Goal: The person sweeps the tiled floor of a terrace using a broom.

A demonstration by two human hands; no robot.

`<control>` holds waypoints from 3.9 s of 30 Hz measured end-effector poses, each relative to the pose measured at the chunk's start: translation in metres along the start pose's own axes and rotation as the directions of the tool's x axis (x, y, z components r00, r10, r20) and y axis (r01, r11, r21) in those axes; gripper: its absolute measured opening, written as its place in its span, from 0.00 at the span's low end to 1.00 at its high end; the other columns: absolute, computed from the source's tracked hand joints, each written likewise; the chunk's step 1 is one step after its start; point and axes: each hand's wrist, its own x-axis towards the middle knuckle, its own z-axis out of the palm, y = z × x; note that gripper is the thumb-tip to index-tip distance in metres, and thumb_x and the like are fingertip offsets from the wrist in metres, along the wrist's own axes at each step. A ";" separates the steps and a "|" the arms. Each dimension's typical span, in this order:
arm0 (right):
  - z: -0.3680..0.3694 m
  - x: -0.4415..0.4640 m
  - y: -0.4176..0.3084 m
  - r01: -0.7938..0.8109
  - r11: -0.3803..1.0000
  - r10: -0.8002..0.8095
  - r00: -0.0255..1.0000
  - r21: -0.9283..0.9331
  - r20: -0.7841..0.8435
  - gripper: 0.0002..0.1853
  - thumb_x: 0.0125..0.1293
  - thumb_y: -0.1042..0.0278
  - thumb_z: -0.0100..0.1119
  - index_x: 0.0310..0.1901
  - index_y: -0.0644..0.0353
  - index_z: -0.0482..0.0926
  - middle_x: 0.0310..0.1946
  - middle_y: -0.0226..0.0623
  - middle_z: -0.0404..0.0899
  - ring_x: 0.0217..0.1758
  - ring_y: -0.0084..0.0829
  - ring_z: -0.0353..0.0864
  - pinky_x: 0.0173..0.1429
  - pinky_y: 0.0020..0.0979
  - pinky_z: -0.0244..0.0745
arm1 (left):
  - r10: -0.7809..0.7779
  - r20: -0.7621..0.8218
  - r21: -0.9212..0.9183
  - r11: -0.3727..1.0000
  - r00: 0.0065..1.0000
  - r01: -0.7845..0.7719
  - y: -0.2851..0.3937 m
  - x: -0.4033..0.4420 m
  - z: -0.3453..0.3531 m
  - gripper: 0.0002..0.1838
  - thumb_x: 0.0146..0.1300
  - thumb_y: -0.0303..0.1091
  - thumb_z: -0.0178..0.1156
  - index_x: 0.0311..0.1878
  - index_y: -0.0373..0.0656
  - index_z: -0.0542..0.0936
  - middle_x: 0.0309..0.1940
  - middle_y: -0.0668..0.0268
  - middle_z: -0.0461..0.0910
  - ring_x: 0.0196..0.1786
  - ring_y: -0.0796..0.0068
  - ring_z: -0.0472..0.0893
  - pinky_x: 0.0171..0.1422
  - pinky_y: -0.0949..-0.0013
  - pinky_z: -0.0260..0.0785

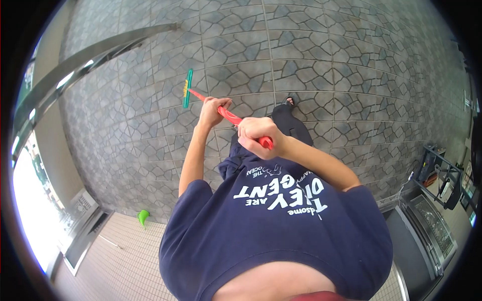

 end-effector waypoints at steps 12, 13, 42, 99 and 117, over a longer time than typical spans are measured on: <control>0.261 0.026 0.219 -0.003 0.998 0.022 0.949 -0.060 0.314 0.18 0.64 0.80 0.60 0.19 0.63 0.64 0.16 0.40 0.65 0.21 0.43 0.65 0.34 0.41 0.65 | -0.409 -0.095 0.243 0.874 0.907 0.420 -0.294 -0.204 -0.055 0.30 0.60 0.57 0.73 0.60 0.48 0.85 0.62 0.56 0.80 0.66 0.52 0.78 0.71 0.48 0.68; 0.263 0.027 0.213 0.001 0.998 0.015 0.956 -0.057 0.292 0.19 0.63 0.80 0.60 0.19 0.62 0.63 0.16 0.40 0.65 0.21 0.43 0.65 0.33 0.41 0.64 | -0.439 -0.154 0.251 0.849 0.885 0.465 -0.285 -0.204 -0.056 0.31 0.60 0.58 0.72 0.61 0.50 0.85 0.61 0.55 0.81 0.68 0.51 0.76 0.71 0.48 0.68; -0.099 -0.100 -0.174 0.036 0.886 0.052 0.983 -0.462 0.176 0.15 0.42 0.81 0.63 0.17 0.55 0.65 0.13 0.30 0.63 0.16 0.37 0.64 0.25 0.36 0.60 | 0.304 -0.116 -0.545 0.776 0.945 -0.317 0.258 0.066 0.214 0.23 0.66 0.35 0.65 0.17 0.37 0.71 0.14 0.52 0.69 0.20 0.50 0.70 0.29 0.52 0.63; -0.024 -0.216 -0.187 0.062 0.997 -0.073 0.867 0.039 0.494 0.11 0.57 0.70 0.66 0.22 0.53 0.73 0.17 0.27 0.71 0.23 0.36 0.75 0.34 0.38 0.68 | -0.156 -0.210 -0.280 0.955 0.965 0.094 0.259 -0.166 0.188 0.23 0.68 0.27 0.66 0.17 0.36 0.69 0.15 0.56 0.68 0.20 0.58 0.67 0.30 0.57 0.61; 0.264 -0.284 0.084 0.005 1.000 0.003 0.896 -0.018 0.444 0.14 0.55 0.80 0.61 0.18 0.63 0.65 0.19 0.39 0.68 0.26 0.43 0.70 0.37 0.42 0.67 | -0.441 -0.143 0.296 0.835 0.886 0.464 -0.070 -0.418 0.125 0.19 0.62 0.47 0.73 0.53 0.50 0.89 0.53 0.54 0.84 0.64 0.47 0.76 0.67 0.52 0.70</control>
